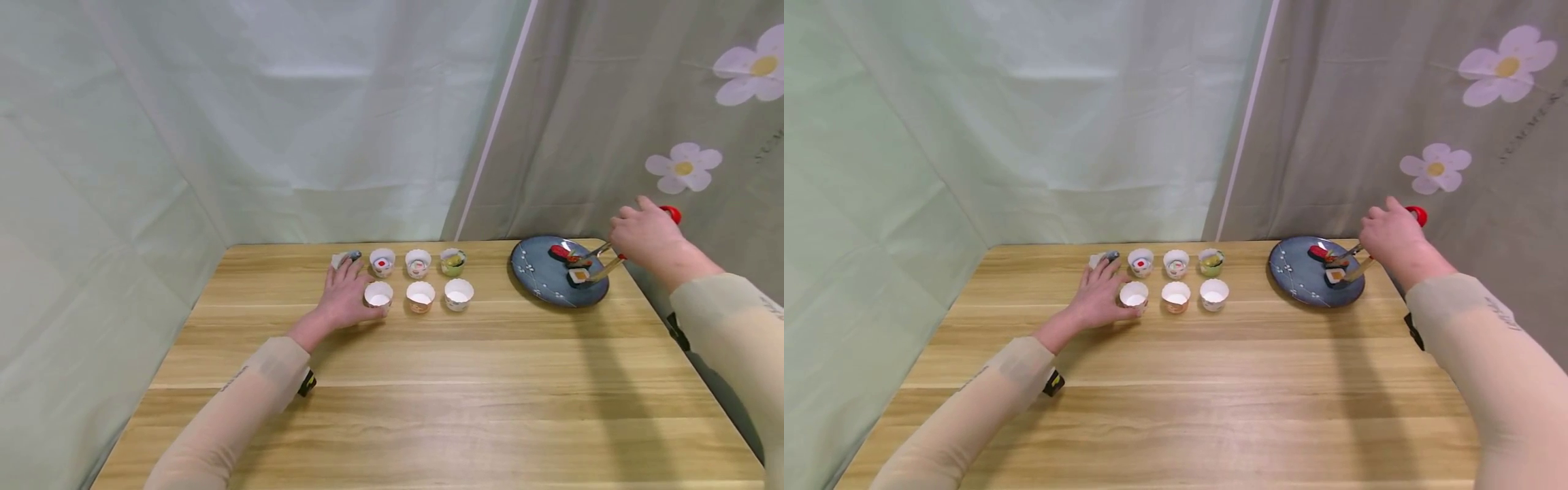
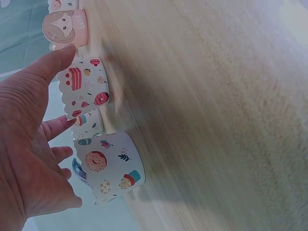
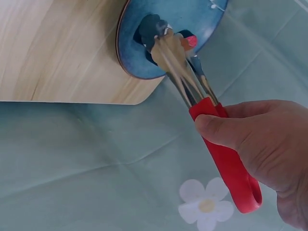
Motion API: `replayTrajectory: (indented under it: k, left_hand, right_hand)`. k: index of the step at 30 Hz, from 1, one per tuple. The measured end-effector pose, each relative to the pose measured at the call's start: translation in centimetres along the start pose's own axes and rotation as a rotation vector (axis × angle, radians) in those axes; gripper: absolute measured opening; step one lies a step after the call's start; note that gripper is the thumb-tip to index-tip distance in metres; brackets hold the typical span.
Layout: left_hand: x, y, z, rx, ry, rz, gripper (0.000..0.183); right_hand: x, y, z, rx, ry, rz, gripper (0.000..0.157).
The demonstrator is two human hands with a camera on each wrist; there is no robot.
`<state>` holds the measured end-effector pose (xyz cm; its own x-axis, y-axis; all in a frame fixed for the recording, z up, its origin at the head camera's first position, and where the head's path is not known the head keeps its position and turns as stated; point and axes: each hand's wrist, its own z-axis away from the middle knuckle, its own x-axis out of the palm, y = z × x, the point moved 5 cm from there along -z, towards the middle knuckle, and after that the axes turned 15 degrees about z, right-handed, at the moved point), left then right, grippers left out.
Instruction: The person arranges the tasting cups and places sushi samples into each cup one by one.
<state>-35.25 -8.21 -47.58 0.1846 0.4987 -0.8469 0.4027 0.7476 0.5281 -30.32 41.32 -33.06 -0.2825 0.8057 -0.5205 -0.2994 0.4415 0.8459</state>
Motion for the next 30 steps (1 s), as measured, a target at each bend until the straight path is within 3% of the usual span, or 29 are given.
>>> replayTrajectory:
  k: [19, 30]
  left_hand:
    - [0.05, 0.11, -0.03, -0.011, -0.01, 0.001, 0.079]
    - [0.31, -0.2, -0.42, -0.027, 0.01, 0.002, 0.076]
  right_hand:
    - [0.34, -0.1, 0.14, 0.017, -0.06, -0.059, 0.027]
    - [-0.33, 0.48, 0.44, 0.021, 0.082, -0.095, 0.028]
